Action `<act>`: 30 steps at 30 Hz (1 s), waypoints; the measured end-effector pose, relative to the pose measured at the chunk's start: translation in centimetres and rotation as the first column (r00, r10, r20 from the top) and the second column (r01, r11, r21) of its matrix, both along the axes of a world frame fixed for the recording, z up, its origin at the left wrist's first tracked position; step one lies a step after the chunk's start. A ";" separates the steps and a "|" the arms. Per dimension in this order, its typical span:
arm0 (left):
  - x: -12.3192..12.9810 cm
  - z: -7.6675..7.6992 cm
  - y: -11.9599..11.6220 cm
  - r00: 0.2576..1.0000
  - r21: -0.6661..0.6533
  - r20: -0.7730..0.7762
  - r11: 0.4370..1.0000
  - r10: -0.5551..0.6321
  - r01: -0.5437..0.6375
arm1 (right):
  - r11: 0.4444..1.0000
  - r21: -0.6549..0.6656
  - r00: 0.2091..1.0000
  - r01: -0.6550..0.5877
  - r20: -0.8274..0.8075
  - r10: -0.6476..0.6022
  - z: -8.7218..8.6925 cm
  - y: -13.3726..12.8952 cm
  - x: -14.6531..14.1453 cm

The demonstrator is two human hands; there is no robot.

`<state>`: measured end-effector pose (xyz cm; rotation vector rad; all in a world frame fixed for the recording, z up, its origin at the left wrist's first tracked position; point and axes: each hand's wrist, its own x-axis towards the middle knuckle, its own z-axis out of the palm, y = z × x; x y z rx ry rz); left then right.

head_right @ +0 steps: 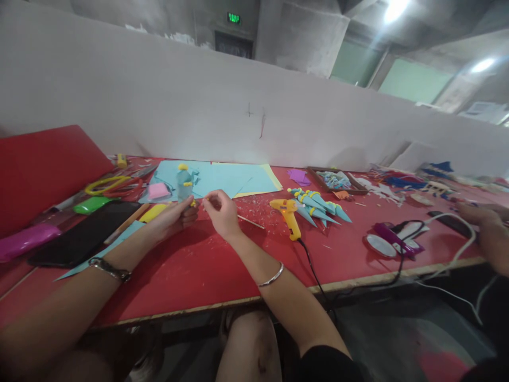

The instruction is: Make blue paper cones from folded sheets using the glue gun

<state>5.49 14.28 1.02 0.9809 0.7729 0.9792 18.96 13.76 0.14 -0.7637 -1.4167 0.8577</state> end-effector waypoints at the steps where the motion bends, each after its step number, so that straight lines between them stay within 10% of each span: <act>1: 0.0 0.0 0.0 1.000 -0.004 0.004 1.000 -0.007 0.007 | 1.000 -0.014 1.000 0.006 -0.017 -0.007 0.0 0.1 0.0; 30: -0.1 0.0 -0.1 0.999 0.018 -0.019 0.999 -0.037 0.038 | 0.994 -0.099 0.998 -0.053 -0.040 0.050 -0.4 0.7 0.4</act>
